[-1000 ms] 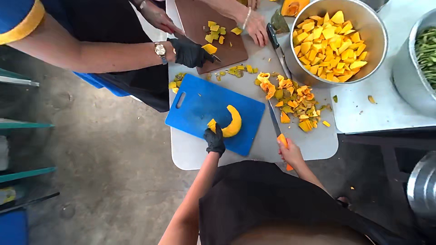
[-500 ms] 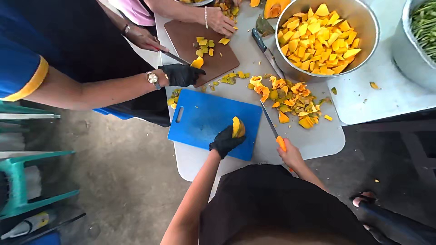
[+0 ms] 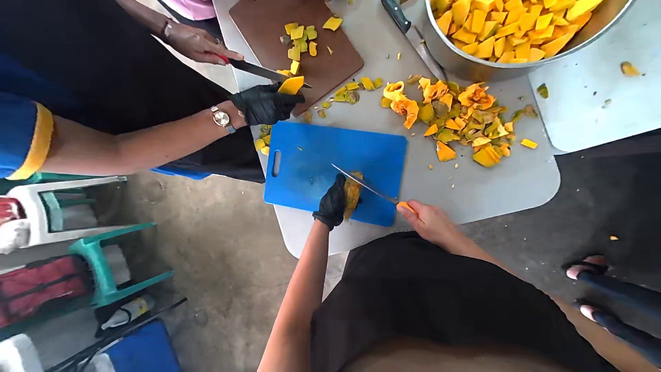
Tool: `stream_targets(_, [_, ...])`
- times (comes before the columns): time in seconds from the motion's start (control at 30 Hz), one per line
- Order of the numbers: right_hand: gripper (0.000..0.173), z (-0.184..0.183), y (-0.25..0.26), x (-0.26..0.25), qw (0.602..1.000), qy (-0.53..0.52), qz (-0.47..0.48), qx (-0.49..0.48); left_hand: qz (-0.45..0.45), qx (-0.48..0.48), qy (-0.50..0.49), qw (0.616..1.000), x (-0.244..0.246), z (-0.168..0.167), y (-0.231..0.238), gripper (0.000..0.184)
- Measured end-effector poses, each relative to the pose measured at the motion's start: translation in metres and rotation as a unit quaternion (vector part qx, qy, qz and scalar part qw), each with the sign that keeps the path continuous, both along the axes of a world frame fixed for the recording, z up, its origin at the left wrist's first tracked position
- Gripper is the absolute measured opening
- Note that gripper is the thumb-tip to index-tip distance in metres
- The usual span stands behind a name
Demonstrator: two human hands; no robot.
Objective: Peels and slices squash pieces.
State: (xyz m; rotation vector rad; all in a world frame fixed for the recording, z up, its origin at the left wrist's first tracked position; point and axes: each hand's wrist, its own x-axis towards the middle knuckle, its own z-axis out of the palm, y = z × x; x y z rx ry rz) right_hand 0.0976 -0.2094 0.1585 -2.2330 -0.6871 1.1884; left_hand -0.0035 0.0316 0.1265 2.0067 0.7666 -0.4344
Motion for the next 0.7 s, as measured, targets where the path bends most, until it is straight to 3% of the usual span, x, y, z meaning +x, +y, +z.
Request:
stream_targets(0.1, [0.062, 0.004, 0.011, 0.006, 0.999, 0.010, 0.035, -0.019, -0.079, 0.094, 0.057, 0.991, 0.007, 0.009, -0.005, 0.038])
stream_targets(0.2, [0.065, -0.003, 0.018, 0.006, 0.998, 0.001, 0.061, -0.025, -0.115, 0.125, 0.095, 0.981, 0.011, 0.017, -0.005, 0.037])
stream_targets(0.43, [0.064, -0.023, 0.023, 0.018, 0.995, 0.067, 0.029, -0.071, -0.036, 0.070, 0.086, 0.993, 0.011, 0.009, -0.012, 0.033])
stream_targets(0.57, [0.065, -0.019, 0.016, 0.016, 0.996, 0.048, 0.070, -0.006, -0.070, 0.109, 0.084, 0.988, 0.006, 0.000, -0.007, 0.035])
stream_targets(0.7, [0.073, -0.024, 0.021, 0.013, 0.997, 0.005, 0.080, -0.010, -0.084, 0.127, 0.090, 0.984, 0.009, 0.008, -0.007, 0.034])
